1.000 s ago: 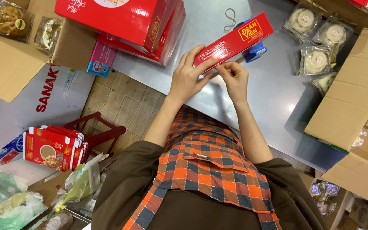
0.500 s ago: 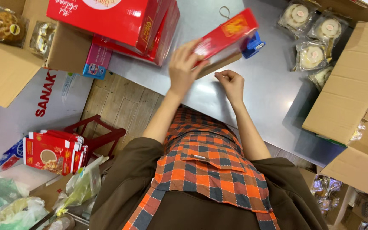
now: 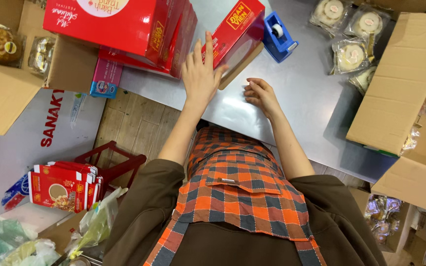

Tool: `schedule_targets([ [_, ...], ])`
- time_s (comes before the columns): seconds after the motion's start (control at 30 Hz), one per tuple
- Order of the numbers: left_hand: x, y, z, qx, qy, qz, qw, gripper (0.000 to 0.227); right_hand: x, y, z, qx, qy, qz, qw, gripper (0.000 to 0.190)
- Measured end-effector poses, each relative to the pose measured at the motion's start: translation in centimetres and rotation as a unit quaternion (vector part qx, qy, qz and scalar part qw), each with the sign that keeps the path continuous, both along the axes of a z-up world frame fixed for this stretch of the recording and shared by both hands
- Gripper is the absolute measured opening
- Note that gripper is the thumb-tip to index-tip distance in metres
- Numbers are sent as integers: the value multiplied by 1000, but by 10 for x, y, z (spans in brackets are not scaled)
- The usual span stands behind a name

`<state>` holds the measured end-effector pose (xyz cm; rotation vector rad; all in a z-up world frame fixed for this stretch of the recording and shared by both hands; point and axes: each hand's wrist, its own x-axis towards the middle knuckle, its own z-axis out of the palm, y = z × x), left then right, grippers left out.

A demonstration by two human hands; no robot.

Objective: The person packs individually wrapped baked goods into red rectangular boxes. They place the items inside, fold the box flaps, and seal the boxes using a blue tape dispenser. The process is repeated for multiple boxes on a metal table.

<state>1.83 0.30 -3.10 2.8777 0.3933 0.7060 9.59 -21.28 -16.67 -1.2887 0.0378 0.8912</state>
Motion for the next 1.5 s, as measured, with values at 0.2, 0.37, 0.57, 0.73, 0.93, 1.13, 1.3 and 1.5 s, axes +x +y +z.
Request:
schedule_targets([
  [0.2,-3,-8,-9,-34,35,-9,999,94,7,9,-33,49,50,3,998,53],
  [0.37,-21,2,12,-190,-3,-94,977,99,17,24,-39,71,6,-34,997,57],
  [0.57,-60,24,-21,-524,-128,-127,832,71,31,2,36,42,-253,-82,963,37],
  [0.73,-61,18,-42,-509,-134,-19,850,62,32,-38,149,-189,-681,50,705,30],
  [0.93,-41,-17,16,-317,-237,-156,905,51,13,-23,151,-279,-773,146,550,22],
  [1.13,-15,-18,6,-350,-56,-119,928,37,15,-27,141,-268,-756,146,579,21],
  [1.3,20,29,-24,-685,27,-87,722,30,12,-35,146,-245,-757,156,585,21],
  [1.5,33,27,-39,-796,33,-86,598,50,8,-34,141,-263,-749,131,594,28],
])
